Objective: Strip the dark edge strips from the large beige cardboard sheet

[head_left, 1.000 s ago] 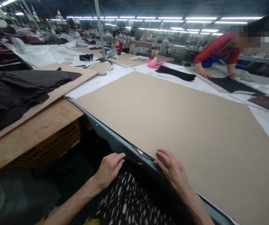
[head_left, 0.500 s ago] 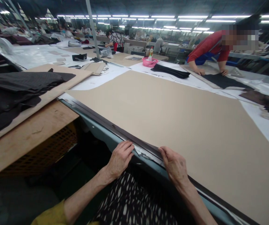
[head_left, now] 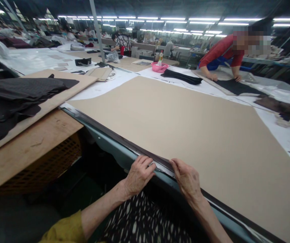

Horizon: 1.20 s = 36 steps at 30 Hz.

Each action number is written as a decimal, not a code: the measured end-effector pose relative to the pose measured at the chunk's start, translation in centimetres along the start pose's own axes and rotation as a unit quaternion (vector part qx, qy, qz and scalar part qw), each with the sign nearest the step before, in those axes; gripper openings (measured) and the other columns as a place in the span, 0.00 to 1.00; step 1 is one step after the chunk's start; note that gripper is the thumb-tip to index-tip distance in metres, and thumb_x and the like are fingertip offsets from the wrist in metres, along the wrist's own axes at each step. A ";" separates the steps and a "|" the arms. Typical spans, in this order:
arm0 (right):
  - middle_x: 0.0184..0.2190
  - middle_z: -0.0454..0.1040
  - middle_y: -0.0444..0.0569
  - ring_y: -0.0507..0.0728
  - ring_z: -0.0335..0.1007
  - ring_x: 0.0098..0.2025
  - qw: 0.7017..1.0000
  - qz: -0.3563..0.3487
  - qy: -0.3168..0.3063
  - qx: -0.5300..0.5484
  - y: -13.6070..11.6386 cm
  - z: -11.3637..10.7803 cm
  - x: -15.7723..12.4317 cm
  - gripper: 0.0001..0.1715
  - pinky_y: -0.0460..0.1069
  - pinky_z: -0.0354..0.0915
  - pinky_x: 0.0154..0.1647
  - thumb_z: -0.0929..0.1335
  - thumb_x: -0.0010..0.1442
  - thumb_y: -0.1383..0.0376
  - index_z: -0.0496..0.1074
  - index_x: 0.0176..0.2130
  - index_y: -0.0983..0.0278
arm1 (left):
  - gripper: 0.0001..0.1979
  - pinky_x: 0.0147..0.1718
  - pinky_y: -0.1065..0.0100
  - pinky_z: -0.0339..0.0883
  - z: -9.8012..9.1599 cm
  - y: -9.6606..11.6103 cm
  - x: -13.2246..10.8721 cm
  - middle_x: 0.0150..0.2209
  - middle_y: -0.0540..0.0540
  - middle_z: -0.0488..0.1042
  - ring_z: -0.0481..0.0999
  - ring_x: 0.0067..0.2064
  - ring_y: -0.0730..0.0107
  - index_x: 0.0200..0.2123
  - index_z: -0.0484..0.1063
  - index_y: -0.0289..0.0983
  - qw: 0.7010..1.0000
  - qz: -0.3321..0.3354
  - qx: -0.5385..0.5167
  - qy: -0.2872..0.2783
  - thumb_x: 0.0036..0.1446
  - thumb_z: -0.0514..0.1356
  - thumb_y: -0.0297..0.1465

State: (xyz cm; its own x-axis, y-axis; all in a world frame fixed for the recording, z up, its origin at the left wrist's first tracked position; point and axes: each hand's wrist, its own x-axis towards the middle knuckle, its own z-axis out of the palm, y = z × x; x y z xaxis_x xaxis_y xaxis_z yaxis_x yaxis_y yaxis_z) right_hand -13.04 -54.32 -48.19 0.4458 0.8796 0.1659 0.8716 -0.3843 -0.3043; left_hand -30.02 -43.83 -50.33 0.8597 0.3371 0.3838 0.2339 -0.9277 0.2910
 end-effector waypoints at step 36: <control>0.37 0.69 0.46 0.55 0.64 0.41 0.994 0.018 -0.005 0.105 -0.1 1.5 -0.9 0.16 0.50 0.60 0.43 0.56 0.65 0.58 0.67 0.39 0.61 | 0.05 0.42 0.58 0.62 2.3 3.3 2.3 0.35 0.44 0.64 0.61 0.39 0.62 0.33 0.63 0.35 0.995 -0.055 0.056 -0.061 0.56 0.49 0.24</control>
State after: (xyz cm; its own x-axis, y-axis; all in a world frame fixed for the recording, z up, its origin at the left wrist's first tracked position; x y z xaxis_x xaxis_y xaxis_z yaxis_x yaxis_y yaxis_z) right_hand -13.89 -54.66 -49.70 0.4723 0.8699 0.1419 0.7928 -0.3488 -0.4998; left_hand -26.20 -46.53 -50.52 0.8735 0.4216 0.2435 0.3724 -0.9008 0.2236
